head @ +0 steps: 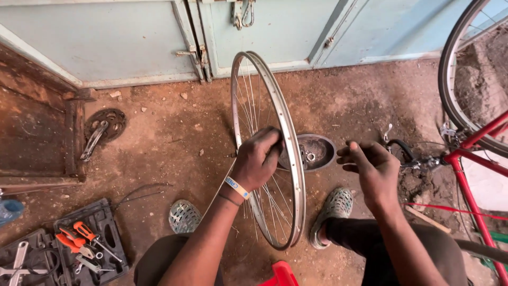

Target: The person is sitting on the ground and working on a bicycle wheel, using a tool to tighten or adjust the spokes. The person rotates the wheel to access different sections and continues the adjustment process throughout the video.

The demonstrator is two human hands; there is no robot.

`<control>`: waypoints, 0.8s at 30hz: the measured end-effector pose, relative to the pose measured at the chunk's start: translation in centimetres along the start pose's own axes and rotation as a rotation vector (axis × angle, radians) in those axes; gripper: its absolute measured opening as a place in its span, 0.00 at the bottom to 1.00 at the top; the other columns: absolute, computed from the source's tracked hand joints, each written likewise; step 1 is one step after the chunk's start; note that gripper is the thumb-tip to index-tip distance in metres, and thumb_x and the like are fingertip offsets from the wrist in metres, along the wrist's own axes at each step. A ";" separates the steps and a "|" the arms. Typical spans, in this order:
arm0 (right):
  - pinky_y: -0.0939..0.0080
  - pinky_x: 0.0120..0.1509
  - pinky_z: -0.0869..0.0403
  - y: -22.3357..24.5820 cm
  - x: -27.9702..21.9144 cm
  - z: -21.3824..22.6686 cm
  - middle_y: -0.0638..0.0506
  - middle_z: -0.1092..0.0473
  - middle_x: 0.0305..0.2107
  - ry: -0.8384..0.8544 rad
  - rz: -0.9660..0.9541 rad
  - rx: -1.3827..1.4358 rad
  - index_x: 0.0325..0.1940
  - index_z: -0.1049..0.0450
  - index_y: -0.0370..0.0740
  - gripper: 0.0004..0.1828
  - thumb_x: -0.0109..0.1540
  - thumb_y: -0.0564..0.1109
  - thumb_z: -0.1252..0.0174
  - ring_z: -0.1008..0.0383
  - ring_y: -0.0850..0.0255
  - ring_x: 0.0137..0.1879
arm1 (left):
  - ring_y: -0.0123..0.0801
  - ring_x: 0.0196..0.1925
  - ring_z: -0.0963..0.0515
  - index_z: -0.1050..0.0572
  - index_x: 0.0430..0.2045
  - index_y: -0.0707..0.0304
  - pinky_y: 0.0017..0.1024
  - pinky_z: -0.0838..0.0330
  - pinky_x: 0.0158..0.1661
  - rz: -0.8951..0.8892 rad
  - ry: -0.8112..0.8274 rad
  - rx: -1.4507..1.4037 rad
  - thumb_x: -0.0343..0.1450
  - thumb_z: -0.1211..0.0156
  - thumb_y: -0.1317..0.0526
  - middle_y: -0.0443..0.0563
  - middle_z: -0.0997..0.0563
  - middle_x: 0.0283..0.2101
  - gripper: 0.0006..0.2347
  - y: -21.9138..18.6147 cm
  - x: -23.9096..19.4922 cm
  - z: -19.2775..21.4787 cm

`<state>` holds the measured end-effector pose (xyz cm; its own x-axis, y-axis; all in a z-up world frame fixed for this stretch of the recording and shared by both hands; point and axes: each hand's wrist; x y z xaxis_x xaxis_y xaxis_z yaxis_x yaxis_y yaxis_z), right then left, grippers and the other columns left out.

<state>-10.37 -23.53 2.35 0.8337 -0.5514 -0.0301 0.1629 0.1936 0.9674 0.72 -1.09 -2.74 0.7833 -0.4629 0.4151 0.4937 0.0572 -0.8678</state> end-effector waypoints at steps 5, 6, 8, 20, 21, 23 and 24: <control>0.54 0.43 0.20 4.1 -3.0 -2.6 0.39 0.21 0.31 0.112 0.193 -0.101 0.48 0.22 0.30 0.12 0.70 0.43 0.45 0.19 0.55 0.38 | 0.57 0.39 0.19 0.26 0.29 0.62 0.45 0.24 0.40 0.018 -0.017 0.026 0.72 0.49 0.70 0.59 0.23 0.29 0.05 -1.0 -0.1 0.0; 0.55 0.44 0.19 4.9 -3.5 -3.4 0.41 0.20 0.31 0.171 0.265 -0.119 0.46 0.21 0.33 0.11 0.68 0.43 0.44 0.18 0.55 0.39 | 0.57 0.39 0.19 0.26 0.29 0.62 0.45 0.24 0.41 0.022 -0.012 0.034 0.72 0.50 0.71 0.59 0.23 0.29 0.05 -0.9 -0.2 0.0; 0.52 0.44 0.19 5.6 -3.7 -4.2 0.41 0.21 0.31 0.230 0.287 -0.116 0.46 0.20 0.33 0.11 0.65 0.43 0.41 0.18 0.54 0.40 | 0.55 0.40 0.19 0.26 0.30 0.60 0.43 0.23 0.42 0.020 -0.027 0.061 0.73 0.49 0.70 0.56 0.22 0.30 0.05 -1.1 0.0 -0.1; 0.54 0.46 0.20 5.5 -2.2 -5.9 0.41 0.22 0.34 0.327 0.303 -0.047 0.50 0.20 0.32 0.12 0.64 0.39 0.41 0.25 0.62 0.44 | 0.49 0.40 0.17 0.24 0.34 0.60 0.41 0.23 0.46 0.131 -0.094 0.080 0.72 0.40 0.67 0.54 0.20 0.34 0.01 -1.6 -0.4 0.6; 0.56 0.48 0.20 6.0 -2.2 -6.0 0.43 0.22 0.33 0.334 0.266 -0.010 0.51 0.20 0.31 0.13 0.66 0.41 0.43 0.28 0.64 0.43 | 0.46 0.38 0.17 0.23 0.34 0.61 0.41 0.23 0.47 0.174 -0.039 0.049 0.74 0.42 0.67 0.55 0.20 0.33 0.01 -2.0 -0.6 0.6; 0.53 0.49 0.20 6.1 -2.1 -6.1 0.41 0.22 0.33 0.345 0.271 -0.012 0.52 0.21 0.30 0.14 0.64 0.40 0.41 0.26 0.62 0.43 | 0.48 0.38 0.17 0.23 0.34 0.62 0.42 0.23 0.47 0.181 0.022 -0.015 0.73 0.41 0.67 0.57 0.19 0.33 0.01 -1.7 -1.0 0.5; 0.50 0.50 0.20 6.2 -2.1 -6.1 0.40 0.22 0.33 0.354 0.281 -0.015 0.52 0.22 0.30 0.16 0.63 0.40 0.38 0.24 0.60 0.44 | 0.51 0.38 0.16 0.22 0.34 0.64 0.44 0.23 0.47 0.184 0.082 -0.081 0.72 0.40 0.68 0.58 0.19 0.33 0.01 -1.6 -1.2 0.3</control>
<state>-7.93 -16.21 6.88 0.9754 -0.1652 0.1462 -0.0895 0.3096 0.9466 -0.87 -0.34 -1.72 0.8223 -0.5218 0.2268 0.3106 0.0778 -0.9474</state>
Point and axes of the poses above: each hand's wrist, its own x-axis towards the middle knuckle, its own z-axis out of the back of the hand, y = z × x
